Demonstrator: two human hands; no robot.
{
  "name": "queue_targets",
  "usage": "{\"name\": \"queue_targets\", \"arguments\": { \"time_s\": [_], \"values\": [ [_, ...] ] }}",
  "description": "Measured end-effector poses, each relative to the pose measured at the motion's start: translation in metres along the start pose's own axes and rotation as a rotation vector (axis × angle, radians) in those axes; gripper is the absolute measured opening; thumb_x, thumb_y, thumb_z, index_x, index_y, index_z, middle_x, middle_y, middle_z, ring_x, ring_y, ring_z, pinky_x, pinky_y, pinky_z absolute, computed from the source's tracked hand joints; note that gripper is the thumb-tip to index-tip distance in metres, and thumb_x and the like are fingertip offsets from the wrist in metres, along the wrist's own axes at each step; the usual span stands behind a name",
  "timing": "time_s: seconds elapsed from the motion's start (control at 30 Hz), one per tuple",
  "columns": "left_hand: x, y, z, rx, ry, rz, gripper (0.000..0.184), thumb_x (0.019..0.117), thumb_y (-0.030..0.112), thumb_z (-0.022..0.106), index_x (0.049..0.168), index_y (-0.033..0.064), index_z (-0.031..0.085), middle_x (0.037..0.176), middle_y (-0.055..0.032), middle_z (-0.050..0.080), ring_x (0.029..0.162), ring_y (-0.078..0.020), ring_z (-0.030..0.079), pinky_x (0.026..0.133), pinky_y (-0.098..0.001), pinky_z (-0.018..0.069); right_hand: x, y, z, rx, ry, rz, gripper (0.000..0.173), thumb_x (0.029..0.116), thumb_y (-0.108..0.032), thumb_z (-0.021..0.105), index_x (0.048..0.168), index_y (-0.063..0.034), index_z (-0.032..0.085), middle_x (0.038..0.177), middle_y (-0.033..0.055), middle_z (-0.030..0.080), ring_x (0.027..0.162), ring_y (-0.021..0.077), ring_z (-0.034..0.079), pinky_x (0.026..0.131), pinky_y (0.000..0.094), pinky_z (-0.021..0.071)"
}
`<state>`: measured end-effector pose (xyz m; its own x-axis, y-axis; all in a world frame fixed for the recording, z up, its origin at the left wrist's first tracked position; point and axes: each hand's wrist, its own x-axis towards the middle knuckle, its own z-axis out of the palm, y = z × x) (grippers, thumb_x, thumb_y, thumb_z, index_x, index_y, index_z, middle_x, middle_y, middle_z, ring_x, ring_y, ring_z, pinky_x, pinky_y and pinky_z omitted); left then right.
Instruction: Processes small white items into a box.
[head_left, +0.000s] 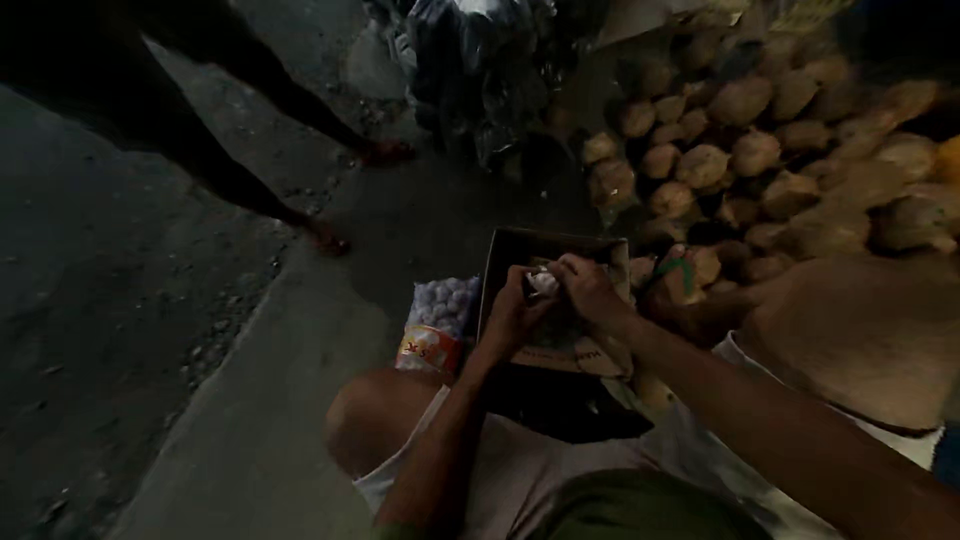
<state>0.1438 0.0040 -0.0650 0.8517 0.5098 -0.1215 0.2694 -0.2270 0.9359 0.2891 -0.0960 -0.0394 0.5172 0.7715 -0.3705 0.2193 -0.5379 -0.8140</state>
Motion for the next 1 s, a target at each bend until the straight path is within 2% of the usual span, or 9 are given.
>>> {"name": "queue_targets", "arguments": {
  "time_s": [0.13, 0.43, 0.53, 0.67, 0.7, 0.77, 0.83, 0.93, 1.0],
  "values": [
    [0.002, 0.001, 0.009, -0.200, 0.041, -0.034, 0.057, 0.0884, 0.014, 0.077, 0.137, 0.0010, 0.052, 0.122, -0.0147, 0.064, 0.103, -0.0148, 0.067, 0.090, -0.0310, 0.0579, -0.001, 0.004, 0.004, 0.159, 0.048, 0.052, 0.032, 0.1077, -0.028, 0.052, 0.107, -0.0006, 0.067, 0.086, 0.0094, 0.065, 0.074, 0.0145, 0.062, 0.071, 0.0344, 0.0551],
    [0.009, -0.002, 0.005, -0.568, 0.106, -0.041, 0.054, 0.0867, 0.006, 0.073, 0.136, -0.0002, 0.053, 0.113, -0.0106, 0.068, 0.099, -0.0152, 0.068, 0.088, -0.0321, 0.0590, 0.003, 0.000, 0.001, 0.277, 0.130, 0.049, 0.022, 0.1046, -0.021, 0.057, 0.101, -0.0014, 0.066, 0.079, 0.0042, 0.062, 0.066, 0.0082, 0.058, 0.063, 0.0265, 0.0524],
    [0.011, -0.012, 0.002, -0.398, 0.127, 0.017, 0.054, 0.0885, 0.005, 0.072, 0.140, 0.0023, 0.054, 0.121, -0.0112, 0.066, 0.100, -0.0144, 0.068, 0.088, -0.0318, 0.0591, 0.011, 0.008, -0.010, 0.062, 0.085, 0.034, 0.036, 0.1035, -0.029, 0.061, 0.127, -0.0024, 0.058, 0.105, 0.0166, 0.066, 0.090, 0.0252, 0.067, 0.083, 0.0461, 0.0568],
    [0.009, -0.016, 0.001, -0.078, 0.119, 0.079, 0.051, 0.0912, 0.015, 0.073, 0.138, 0.0025, 0.058, 0.124, -0.0142, 0.064, 0.105, -0.0164, 0.066, 0.093, -0.0339, 0.0569, 0.006, 0.006, -0.012, 0.054, -0.057, -0.211, 0.067, 0.0947, -0.041, 0.072, 0.151, -0.0158, 0.047, 0.115, 0.0115, 0.066, 0.096, 0.0208, 0.066, 0.086, 0.0427, 0.0571],
    [0.008, -0.014, 0.001, -0.047, 0.101, 0.087, 0.048, 0.0905, 0.013, 0.073, 0.135, 0.0001, 0.059, 0.121, -0.0150, 0.064, 0.105, -0.0175, 0.065, 0.093, -0.0350, 0.0561, 0.003, 0.005, -0.009, 0.004, -0.059, -0.306, 0.060, 0.0948, -0.036, 0.073, 0.147, -0.0149, 0.054, 0.120, 0.0112, 0.067, 0.101, 0.0200, 0.066, 0.090, 0.0414, 0.0567],
    [0.006, -0.009, 0.003, -0.018, 0.064, 0.097, 0.042, 0.0884, 0.009, 0.073, 0.127, -0.0026, 0.060, 0.117, -0.0150, 0.065, 0.104, -0.0185, 0.066, 0.093, -0.0363, 0.0565, 0.000, 0.008, 0.000, -0.046, 0.048, -0.452, 0.032, 0.0947, -0.022, 0.072, 0.125, -0.0133, 0.073, 0.103, 0.0103, 0.067, 0.092, 0.0191, 0.065, 0.083, 0.0368, 0.0575],
    [0.006, -0.008, 0.005, -0.041, 0.029, 0.091, 0.042, 0.0900, 0.010, 0.073, 0.129, 0.0001, 0.061, 0.119, -0.0129, 0.064, 0.103, -0.0163, 0.066, 0.091, -0.0338, 0.0576, 0.000, 0.010, 0.001, 0.064, 0.093, -0.460, 0.015, 0.0965, -0.014, 0.069, 0.108, -0.0076, 0.076, 0.098, 0.0071, 0.067, 0.089, 0.0127, 0.065, 0.082, 0.0297, 0.0573],
    [0.007, -0.006, 0.007, -0.228, -0.002, 0.002, 0.047, 0.0903, 0.008, 0.072, 0.135, 0.0054, 0.058, 0.123, -0.0101, 0.064, 0.099, -0.0143, 0.067, 0.086, -0.0310, 0.0595, 0.003, 0.008, -0.005, 0.153, 0.150, -0.273, 0.018, 0.1040, -0.018, 0.059, 0.110, -0.0053, 0.069, 0.098, 0.0053, 0.070, 0.082, 0.0107, 0.066, 0.076, 0.0306, 0.0582],
    [0.006, -0.004, 0.004, -0.391, -0.012, -0.083, 0.056, 0.0893, 0.007, 0.072, 0.142, 0.0103, 0.055, 0.123, -0.0098, 0.066, 0.098, -0.0150, 0.068, 0.085, -0.0323, 0.0594, 0.009, 0.010, -0.011, 0.018, 0.196, -0.106, 0.021, 0.1054, -0.018, 0.057, 0.121, -0.0059, 0.065, 0.108, 0.0132, 0.068, 0.091, 0.0239, 0.068, 0.082, 0.0446, 0.0577]
  ]
}}
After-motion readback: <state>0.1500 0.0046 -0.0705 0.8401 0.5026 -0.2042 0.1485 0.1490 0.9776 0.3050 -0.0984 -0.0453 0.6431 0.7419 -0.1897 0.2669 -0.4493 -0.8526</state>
